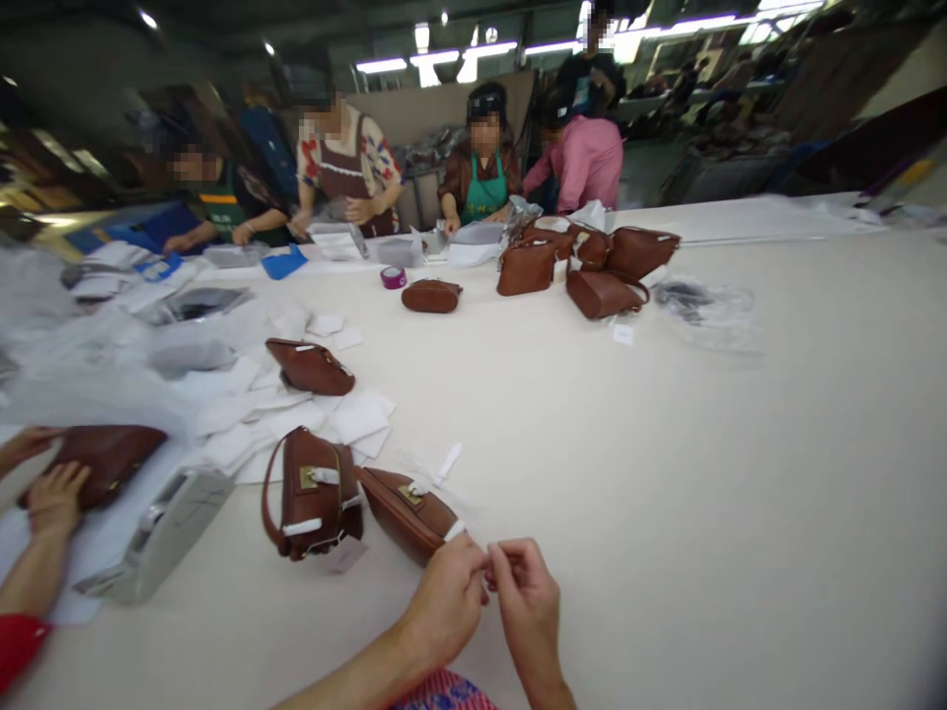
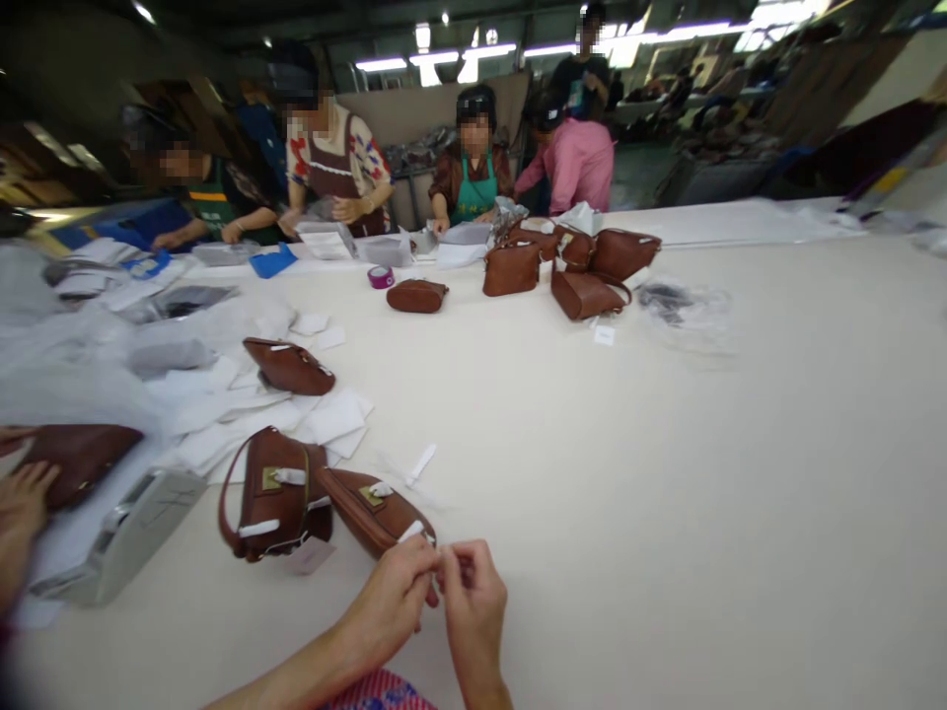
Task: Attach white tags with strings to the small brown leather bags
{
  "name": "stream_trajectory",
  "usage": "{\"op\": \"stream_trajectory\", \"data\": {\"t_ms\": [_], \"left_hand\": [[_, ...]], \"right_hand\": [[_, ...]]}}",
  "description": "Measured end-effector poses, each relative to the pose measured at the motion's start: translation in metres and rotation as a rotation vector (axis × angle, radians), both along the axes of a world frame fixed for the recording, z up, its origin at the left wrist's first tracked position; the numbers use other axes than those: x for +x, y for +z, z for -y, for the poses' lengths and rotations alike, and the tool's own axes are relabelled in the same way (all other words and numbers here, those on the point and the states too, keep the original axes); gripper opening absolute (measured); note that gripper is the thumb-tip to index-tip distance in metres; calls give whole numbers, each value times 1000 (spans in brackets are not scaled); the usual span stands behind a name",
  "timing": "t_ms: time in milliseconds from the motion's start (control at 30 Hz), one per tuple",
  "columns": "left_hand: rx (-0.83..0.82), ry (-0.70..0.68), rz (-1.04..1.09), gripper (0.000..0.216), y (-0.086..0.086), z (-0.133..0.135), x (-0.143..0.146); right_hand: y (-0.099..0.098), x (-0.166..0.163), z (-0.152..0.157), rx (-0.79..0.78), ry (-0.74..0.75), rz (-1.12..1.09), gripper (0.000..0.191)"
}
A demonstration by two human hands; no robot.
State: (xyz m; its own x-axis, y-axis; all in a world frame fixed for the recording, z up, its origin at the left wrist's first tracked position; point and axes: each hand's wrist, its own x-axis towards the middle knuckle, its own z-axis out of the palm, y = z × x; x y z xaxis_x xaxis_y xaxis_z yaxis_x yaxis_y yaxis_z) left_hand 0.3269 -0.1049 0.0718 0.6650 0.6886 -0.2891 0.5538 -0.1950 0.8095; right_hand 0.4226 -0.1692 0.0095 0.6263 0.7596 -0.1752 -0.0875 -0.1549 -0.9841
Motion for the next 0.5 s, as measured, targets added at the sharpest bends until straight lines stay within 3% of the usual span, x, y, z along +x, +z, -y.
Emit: {"op": "stream_trajectory", "data": {"t_ms": [100,200,333,433,500], "left_hand": [[72,-150,-27,26,12,-1,-5],[115,-162,6,27,25,-3,-22],[109,-1,86,33,38,0,-59],[203,191,122,30,39,-1,-97],[345,460,97,28,32,-10,-126]], "right_hand": [[-9,15,9,-24,19,-225,42],[-25,35,14,-103,150,-218,44],[-41,44,7,-75,423,115,42],[-42,32,-8,-24,588,358,76],[-40,21,-18,-20,649,438,88]]}}
